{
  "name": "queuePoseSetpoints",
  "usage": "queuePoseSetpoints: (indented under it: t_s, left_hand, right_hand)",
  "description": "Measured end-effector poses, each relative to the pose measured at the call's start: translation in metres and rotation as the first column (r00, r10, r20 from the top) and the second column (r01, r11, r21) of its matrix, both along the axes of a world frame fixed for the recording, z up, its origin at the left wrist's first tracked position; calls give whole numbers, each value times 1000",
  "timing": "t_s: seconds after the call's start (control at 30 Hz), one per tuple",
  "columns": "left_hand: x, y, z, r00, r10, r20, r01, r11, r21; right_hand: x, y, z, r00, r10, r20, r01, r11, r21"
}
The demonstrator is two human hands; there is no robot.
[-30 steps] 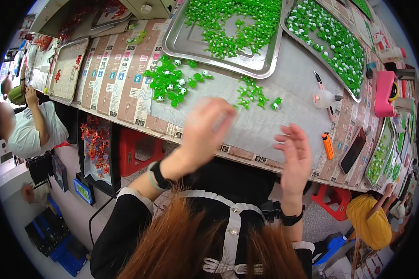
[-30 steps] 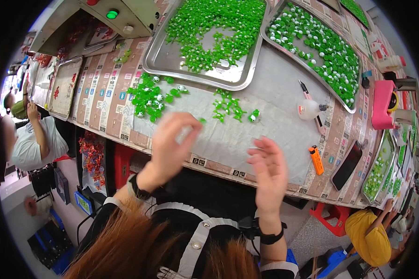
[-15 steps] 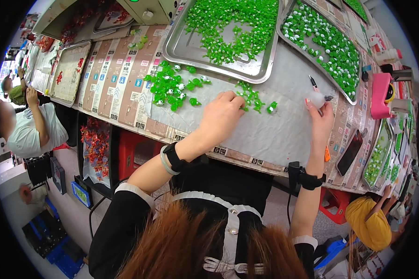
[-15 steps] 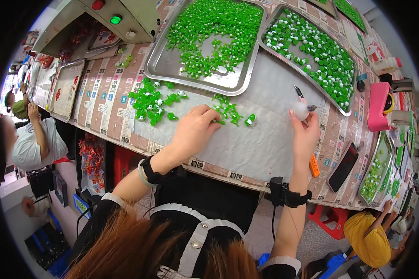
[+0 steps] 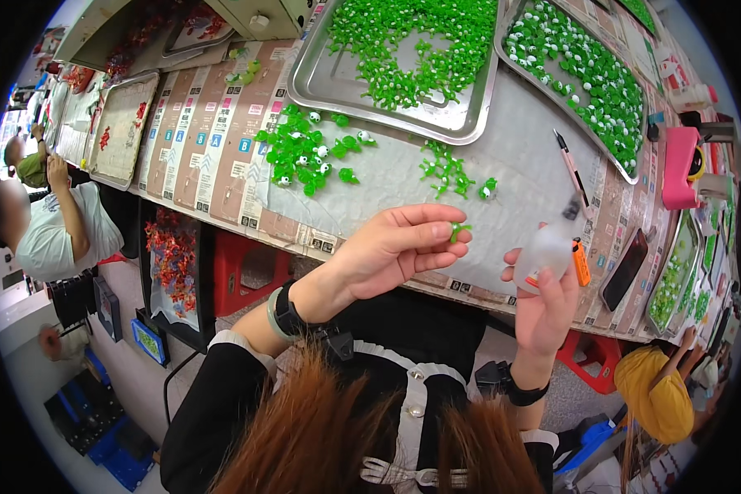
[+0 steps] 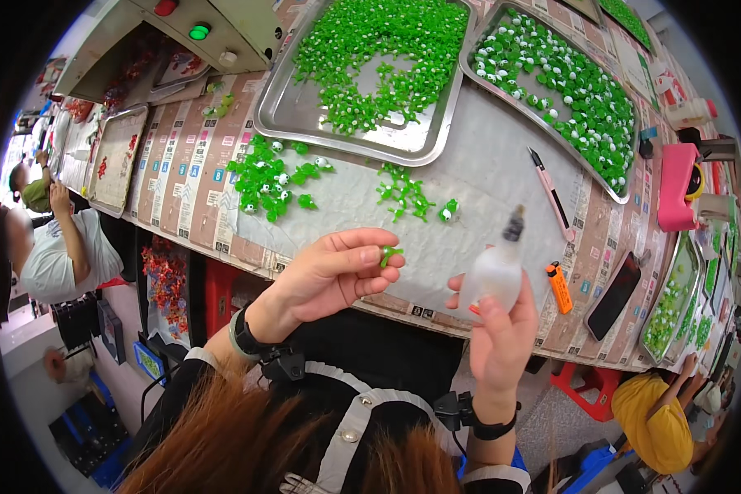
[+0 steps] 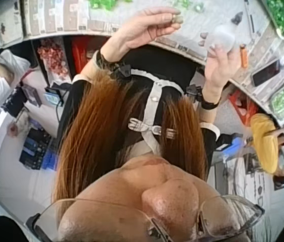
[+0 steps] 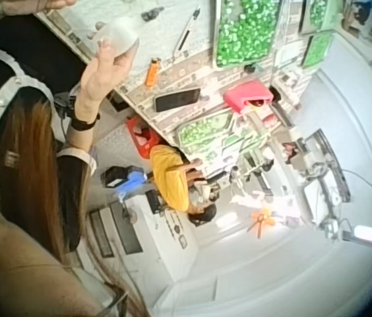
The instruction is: The person assembles small green plastic frog toys by hand. They pick up a green body and a white head, apply glue from a bottle to the body, and attach the head. The completed toys are placed on a metal tray on the table.
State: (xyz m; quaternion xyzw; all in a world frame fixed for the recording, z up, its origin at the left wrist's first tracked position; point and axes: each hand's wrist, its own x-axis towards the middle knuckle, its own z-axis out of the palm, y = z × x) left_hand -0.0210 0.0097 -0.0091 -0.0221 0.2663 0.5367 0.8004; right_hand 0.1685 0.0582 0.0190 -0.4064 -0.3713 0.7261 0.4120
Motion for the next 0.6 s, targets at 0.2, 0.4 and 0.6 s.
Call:
queuePoseSetpoints:
  t_s: [0.2, 0.4, 0.6]
  left_hand:
    - [1, -2, -3, 998, 67, 8, -67, 998, -12]
    - [-3, -2, -11, 995, 66, 76, -67, 998, 5]
    - [-1, -2, -9, 995, 72, 69, -69, 996, -48]
  right_hand:
    - [-4, -7, -2, 999, -32, 33, 30, 998, 48]
    - [-5, -9, 2, 999, 38, 3, -38, 999, 29]
    - [-9, -13, 3, 998, -50, 25, 49, 998, 49]
